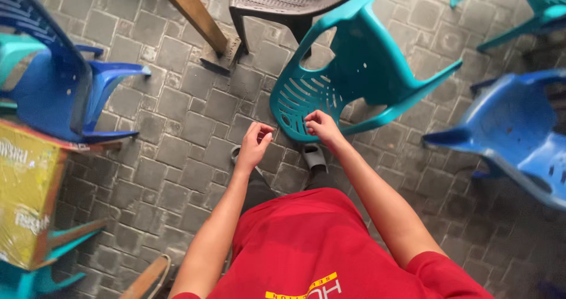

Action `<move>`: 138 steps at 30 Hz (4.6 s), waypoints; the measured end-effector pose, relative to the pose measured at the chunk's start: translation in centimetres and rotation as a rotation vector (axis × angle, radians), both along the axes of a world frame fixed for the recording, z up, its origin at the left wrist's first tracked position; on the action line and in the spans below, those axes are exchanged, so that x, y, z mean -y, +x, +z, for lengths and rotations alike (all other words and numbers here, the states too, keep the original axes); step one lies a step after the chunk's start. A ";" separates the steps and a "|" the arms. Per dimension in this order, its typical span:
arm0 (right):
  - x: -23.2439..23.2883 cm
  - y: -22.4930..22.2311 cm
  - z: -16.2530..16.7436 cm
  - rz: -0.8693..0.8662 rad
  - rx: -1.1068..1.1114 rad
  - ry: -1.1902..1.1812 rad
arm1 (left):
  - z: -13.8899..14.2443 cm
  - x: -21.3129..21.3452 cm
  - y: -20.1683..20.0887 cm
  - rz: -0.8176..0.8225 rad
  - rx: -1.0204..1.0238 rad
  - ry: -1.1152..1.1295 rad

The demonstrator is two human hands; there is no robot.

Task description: The person repeatedly picks up and places down plastic chairs in a tiled outdoor area. They handle several teal and blue chairs one at a time, lifting each by the seat and setting it down nearby. The person walks between locations to retrieve and reposition the chairs.

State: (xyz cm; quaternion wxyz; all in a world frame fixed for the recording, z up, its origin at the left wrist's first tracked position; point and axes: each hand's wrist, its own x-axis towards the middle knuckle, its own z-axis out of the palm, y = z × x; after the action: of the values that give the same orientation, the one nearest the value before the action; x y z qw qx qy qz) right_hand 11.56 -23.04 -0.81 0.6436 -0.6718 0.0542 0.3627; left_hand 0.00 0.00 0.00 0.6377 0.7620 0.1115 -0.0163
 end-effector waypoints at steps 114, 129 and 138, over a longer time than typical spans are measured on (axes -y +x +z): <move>21.0 -5.2 -4.4 -0.434 0.519 -1.134 | -4.9 24.6 16.6 -1.501 0.339 0.875; 21.4 -6.8 -4.0 -0.362 0.495 -1.131 | -4.6 25.1 15.1 -1.432 0.266 0.819; 17.9 -9.1 -5.5 -1.584 0.017 -0.568 | -6.3 21.0 11.8 -0.398 0.192 0.696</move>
State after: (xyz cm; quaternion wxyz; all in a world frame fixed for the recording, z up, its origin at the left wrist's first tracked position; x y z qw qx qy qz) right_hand 2.47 -40.91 -6.31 0.5147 -0.5744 0.5941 -0.2285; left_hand 11.84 -20.95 -6.33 0.3338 0.9369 -0.0994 -0.0293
